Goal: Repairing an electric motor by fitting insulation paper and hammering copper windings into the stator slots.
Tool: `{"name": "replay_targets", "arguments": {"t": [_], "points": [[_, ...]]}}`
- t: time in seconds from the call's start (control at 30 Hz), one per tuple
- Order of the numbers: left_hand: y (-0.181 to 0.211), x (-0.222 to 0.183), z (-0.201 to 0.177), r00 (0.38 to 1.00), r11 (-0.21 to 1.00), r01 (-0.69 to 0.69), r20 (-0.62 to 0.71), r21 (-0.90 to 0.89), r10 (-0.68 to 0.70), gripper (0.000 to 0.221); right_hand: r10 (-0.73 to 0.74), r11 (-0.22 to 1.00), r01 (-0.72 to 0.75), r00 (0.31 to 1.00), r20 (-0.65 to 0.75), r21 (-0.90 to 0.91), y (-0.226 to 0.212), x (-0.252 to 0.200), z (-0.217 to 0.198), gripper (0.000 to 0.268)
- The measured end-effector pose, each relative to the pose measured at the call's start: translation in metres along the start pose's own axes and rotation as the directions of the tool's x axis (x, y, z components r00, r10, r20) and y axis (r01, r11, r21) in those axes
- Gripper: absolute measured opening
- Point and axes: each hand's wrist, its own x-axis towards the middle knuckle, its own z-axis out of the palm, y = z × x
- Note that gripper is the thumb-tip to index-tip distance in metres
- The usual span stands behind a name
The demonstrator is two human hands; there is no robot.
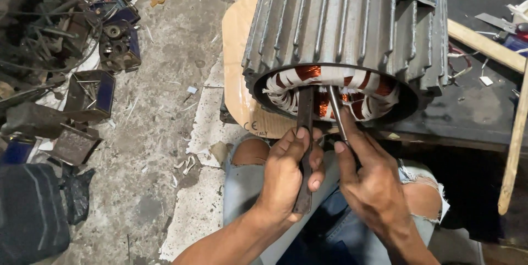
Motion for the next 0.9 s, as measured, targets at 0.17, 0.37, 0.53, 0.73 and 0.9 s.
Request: {"name": "replay_targets", "arguments": {"t": [0.17, 0.37, 0.53, 0.73, 0.9], "points": [[0.0, -0.001, -0.005, 1.0, 0.997, 0.025, 0.005, -0.079, -0.025, 0.023, 0.059, 0.996, -0.058, 0.998, 0.011, -0.066, -0.016, 0.003, -0.013, 0.057], [-0.008, -0.001, -0.004, 1.0, 0.998, 0.003, -0.004, -0.065, -0.003, 0.027, -0.011, 0.998, 0.013, 0.999, 0.038, -0.056, -0.009, 0.0, -0.019, 0.056], [-0.022, -0.002, 0.011, 0.999, 0.997, 0.007, 0.044, -0.073, -0.003, 0.024, -0.011, 0.996, 0.005, 0.998, -0.067, -0.084, -0.013, -0.004, -0.016, 0.053], [-0.019, 0.005, 0.006, 0.997, 0.999, -0.004, 0.072, -0.047, 0.008, 0.024, 0.025, 0.998, -0.027, 0.999, -0.038, -0.053, -0.014, 0.0, -0.024, 0.051], [-0.012, 0.0, 0.005, 1.0, 0.999, 0.02, 0.02, -0.036, -0.019, 0.024, -0.019, 0.998, 0.015, 0.999, -0.049, -0.066, -0.013, 0.0, -0.023, 0.048]]}}
